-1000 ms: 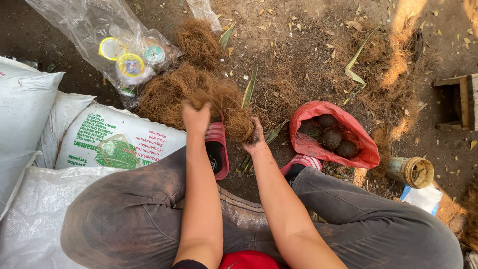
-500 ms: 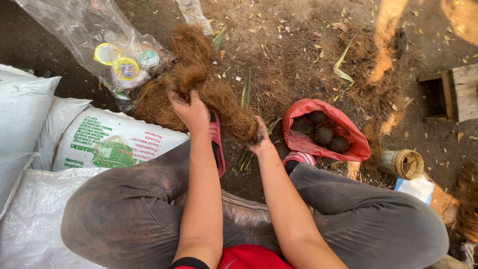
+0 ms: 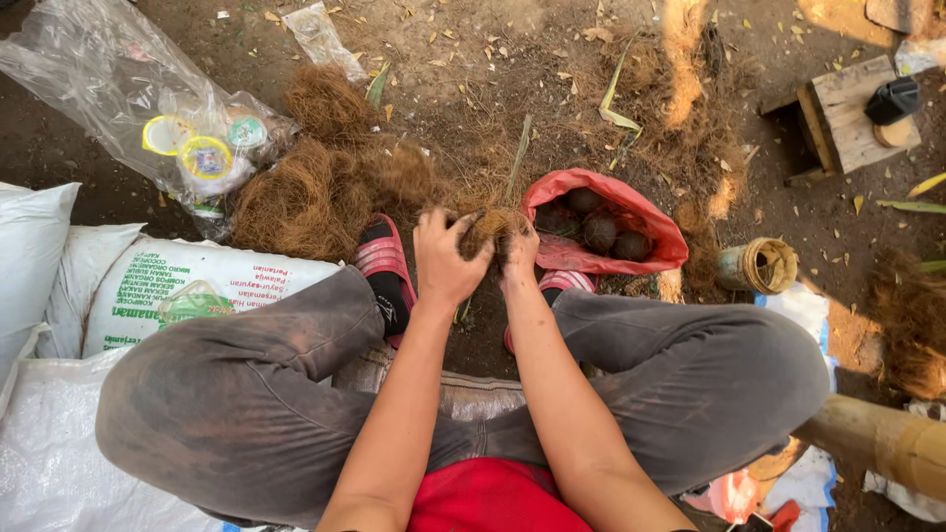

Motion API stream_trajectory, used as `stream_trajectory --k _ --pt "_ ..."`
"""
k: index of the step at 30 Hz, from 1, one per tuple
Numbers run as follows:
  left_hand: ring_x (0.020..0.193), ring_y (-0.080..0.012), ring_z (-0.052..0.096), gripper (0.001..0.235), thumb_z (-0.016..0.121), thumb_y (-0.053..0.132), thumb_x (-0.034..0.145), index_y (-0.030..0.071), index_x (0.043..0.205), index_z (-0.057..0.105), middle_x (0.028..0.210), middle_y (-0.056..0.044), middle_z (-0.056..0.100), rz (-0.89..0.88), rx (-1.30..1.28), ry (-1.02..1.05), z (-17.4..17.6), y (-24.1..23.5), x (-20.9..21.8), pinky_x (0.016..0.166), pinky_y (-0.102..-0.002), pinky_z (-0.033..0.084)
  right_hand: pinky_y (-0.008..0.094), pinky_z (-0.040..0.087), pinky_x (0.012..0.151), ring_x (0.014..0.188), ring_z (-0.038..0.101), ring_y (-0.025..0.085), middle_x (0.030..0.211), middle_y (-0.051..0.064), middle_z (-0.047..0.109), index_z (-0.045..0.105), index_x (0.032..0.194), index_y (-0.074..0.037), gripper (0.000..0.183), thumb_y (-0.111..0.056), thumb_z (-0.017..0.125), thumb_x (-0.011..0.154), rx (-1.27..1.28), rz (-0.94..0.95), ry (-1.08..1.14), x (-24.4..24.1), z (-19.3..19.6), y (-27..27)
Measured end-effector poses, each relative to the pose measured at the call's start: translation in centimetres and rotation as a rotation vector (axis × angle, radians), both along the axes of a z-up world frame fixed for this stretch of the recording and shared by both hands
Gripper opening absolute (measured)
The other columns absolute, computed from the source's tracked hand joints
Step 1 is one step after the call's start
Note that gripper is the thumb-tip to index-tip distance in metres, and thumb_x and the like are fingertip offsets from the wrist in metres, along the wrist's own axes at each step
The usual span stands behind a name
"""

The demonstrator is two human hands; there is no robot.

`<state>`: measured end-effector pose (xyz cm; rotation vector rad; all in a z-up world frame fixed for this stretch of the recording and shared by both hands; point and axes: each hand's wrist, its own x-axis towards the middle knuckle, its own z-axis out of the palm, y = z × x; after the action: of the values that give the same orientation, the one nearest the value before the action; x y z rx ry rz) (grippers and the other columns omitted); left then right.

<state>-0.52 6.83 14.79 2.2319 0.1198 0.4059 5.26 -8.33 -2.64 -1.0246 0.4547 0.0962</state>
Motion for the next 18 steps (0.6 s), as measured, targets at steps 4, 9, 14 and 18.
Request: stream_trajectory --k 4,9,14,18 --pt "0.105 -0.0350 0.054 0.050 0.072 0.034 0.085 0.006 0.127 0.072 0.105 -0.014 0.059 -0.144 -0.084 -0.034 0.6 -1.0 -1.7 0.094 -0.050 0.041 0.035 0.062 0.072 0.080 0.073 0.022 0.098 0.010 0.074 0.068 0.115 0.000 0.023 -0.006 0.069 0.093 0.058 -0.066 0.053 -0.5 0.0 -0.7" --pt "0.106 -0.0373 0.054 0.046 0.072 0.030 0.089 0.004 0.127 0.068 0.109 -0.017 0.059 -0.074 -0.076 -0.010 -1.5 -1.5 -1.8 0.095 -0.048 0.044 0.034 0.062 0.073 0.081 0.074 0.021 0.101 0.010 0.075 0.068 0.118 0.003 0.026 -0.007 0.071 0.094 0.060 -0.054 0.012 -0.6 -0.7 -1.4" --pt "0.111 -0.0298 0.060 0.024 0.070 0.018 0.095 0.006 0.114 0.062 0.113 -0.014 0.060 0.162 -0.307 -0.166 -4.8 -1.2 -2.2 0.101 -0.042 0.048 0.035 0.053 0.085 0.096 0.066 0.019 0.111 0.008 0.072 0.069 0.127 0.002 0.034 -0.013 0.074 0.097 -0.156 -0.076 0.044 -0.4 -0.5 -1.3" --pt "0.107 -0.0231 0.059 0.020 0.067 0.009 0.103 0.004 0.119 0.055 0.111 -0.007 0.061 0.318 -0.832 -0.288 -7.2 1.6 -1.2 0.100 -0.037 0.048 0.044 0.053 0.097 0.109 0.066 0.022 0.122 0.007 0.070 0.065 0.130 -0.004 0.043 -0.033 0.066 0.097 0.086 -0.155 0.295 -0.6 2.5 -1.0"
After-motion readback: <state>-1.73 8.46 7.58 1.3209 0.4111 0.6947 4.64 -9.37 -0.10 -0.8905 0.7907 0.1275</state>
